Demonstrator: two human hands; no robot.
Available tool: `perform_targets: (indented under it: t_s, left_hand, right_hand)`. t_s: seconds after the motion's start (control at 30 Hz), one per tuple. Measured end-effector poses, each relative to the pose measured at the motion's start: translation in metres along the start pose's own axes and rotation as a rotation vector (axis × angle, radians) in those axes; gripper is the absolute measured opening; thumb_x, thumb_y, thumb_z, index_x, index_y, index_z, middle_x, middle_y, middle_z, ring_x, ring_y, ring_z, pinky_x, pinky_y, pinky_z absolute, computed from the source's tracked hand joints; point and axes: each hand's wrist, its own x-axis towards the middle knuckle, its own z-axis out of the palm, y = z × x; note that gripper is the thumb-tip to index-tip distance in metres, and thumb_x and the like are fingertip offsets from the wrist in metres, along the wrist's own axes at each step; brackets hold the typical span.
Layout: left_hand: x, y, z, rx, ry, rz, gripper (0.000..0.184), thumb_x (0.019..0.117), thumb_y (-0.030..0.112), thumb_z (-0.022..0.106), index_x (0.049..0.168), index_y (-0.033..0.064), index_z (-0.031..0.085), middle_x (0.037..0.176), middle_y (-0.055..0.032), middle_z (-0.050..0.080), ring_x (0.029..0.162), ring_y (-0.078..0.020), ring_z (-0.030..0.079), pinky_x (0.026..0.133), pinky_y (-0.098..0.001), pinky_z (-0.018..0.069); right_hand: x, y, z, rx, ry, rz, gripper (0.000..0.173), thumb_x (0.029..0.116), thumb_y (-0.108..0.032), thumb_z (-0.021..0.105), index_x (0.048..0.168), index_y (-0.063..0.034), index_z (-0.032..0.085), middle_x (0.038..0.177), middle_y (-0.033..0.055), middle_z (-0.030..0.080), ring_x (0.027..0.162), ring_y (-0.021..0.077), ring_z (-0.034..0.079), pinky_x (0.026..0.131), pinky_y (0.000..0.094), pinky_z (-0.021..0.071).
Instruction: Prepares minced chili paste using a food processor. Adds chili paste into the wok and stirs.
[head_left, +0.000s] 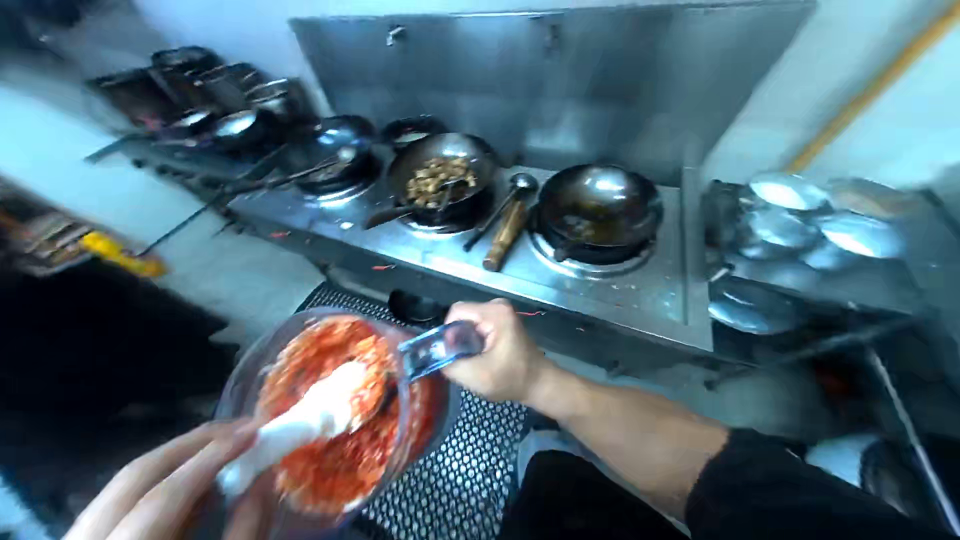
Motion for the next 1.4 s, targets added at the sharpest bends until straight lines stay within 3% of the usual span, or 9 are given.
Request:
perform_targets:
  t_s: [0.07,0.17,0.23,0.4,0.57,0.7,0.83,1.03,1.4]
  left_hand:
    - [0.058,0.012,0.057,-0.046,0.002,0.065,0.030,0.0925,0.014,0.072,0.117,-0.0020,0.070,0.119,-0.0206,0.066,0.098,-0.0180,0.069,0.079,-0.0314,0.0622]
    - [0.148,0.044,0.142,-0.055,0.017,0.142,0.031,0.0906,0.024,0.069,0.116,0.0076,0.073,0.120,-0.0072,0.068,0.095,-0.0113,0.070,0.077,-0.0318,0.0636]
    - [0.208,0.073,0.193,-0.080,0.010,0.213,0.029,0.0900,0.023,0.067,0.116,0.0113,0.073,0.121,-0.0015,0.068,0.093,-0.0077,0.070,0.076,-0.0298,0.0637]
    - [0.329,0.146,0.311,-0.176,-0.144,0.363,0.024,0.0908,0.006,0.070,0.115,0.0075,0.073,0.121,-0.0072,0.069,0.098,-0.0136,0.070,0.085,-0.0353,0.0623]
    - [0.406,0.198,0.392,-0.257,-0.236,0.447,0.025,0.0891,0.004,0.071,0.113,0.0099,0.073,0.121,-0.0042,0.069,0.096,-0.0106,0.069,0.083,-0.0315,0.0615]
    - [0.444,0.209,0.438,-0.272,-0.309,0.509,0.023,0.0894,0.005,0.070,0.112,0.0099,0.073,0.118,-0.0047,0.070,0.095,-0.0120,0.069,0.083,-0.0333,0.0604]
    - [0.470,0.190,0.483,-0.369,-0.369,0.397,0.025,0.0882,0.005,0.073,0.113,0.0082,0.073,0.113,-0.0070,0.070,0.090,-0.0131,0.069,0.081,-0.0337,0.0602]
    - [0.484,0.150,0.535,-0.502,-0.470,0.271,0.027,0.0886,0.004,0.074,0.115,0.0073,0.072,0.113,-0.0069,0.070,0.089,-0.0124,0.069,0.082,-0.0322,0.0599]
    - [0.495,0.124,0.555,-0.452,-0.501,0.208,0.027,0.0889,0.003,0.072,0.115,0.0113,0.074,0.115,-0.0035,0.071,0.089,-0.0118,0.069,0.081,-0.0339,0.0593]
  right_hand:
    - [-0.003,0.008,-0.070,-0.134,0.150,0.084,0.010,0.0749,-0.007,0.075,0.076,-0.0085,0.065,0.061,-0.0030,0.060,0.052,0.0027,0.056,0.045,0.0226,0.0473]
    - [-0.002,0.023,-0.171,-0.355,0.338,0.198,0.006,0.0742,-0.010,0.072,0.077,-0.0126,0.067,0.062,-0.0055,0.062,0.053,0.0018,0.057,0.046,0.0240,0.0476]
    - [0.003,0.034,-0.234,-0.480,0.416,0.226,0.008,0.0738,-0.010,0.074,0.077,-0.0121,0.067,0.063,-0.0040,0.062,0.053,0.0032,0.056,0.046,0.0245,0.0465]
    - [0.016,0.075,-0.372,-0.670,0.556,0.250,0.010,0.0757,-0.015,0.075,0.080,-0.0081,0.069,0.069,-0.0015,0.066,0.061,0.0020,0.061,0.055,0.0252,0.0524]
    - [0.012,0.105,-0.458,-0.757,0.671,0.309,0.010,0.0756,-0.018,0.072,0.079,-0.0099,0.066,0.065,-0.0017,0.062,0.056,0.0049,0.057,0.050,0.0286,0.0472]
    - [0.019,0.118,-0.497,-0.852,0.663,0.422,0.013,0.0768,-0.020,0.073,0.080,-0.0088,0.067,0.067,0.0025,0.063,0.059,0.0132,0.059,0.054,0.0393,0.0484]
    - [0.042,0.131,-0.517,-1.005,0.519,0.570,0.017,0.0783,-0.023,0.076,0.081,-0.0078,0.069,0.069,0.0091,0.064,0.066,0.0284,0.065,0.059,0.0566,0.0493]
    - [0.071,0.158,-0.512,-1.237,0.277,0.643,0.027,0.0810,-0.031,0.075,0.079,-0.0057,0.065,0.067,0.0143,0.063,0.068,0.0379,0.065,0.059,0.0595,0.0472]
    - [0.096,0.200,-0.516,-1.227,0.128,0.756,0.025,0.0831,-0.032,0.074,0.078,-0.0091,0.065,0.068,0.0119,0.063,0.070,0.0352,0.066,0.061,0.0581,0.0489]
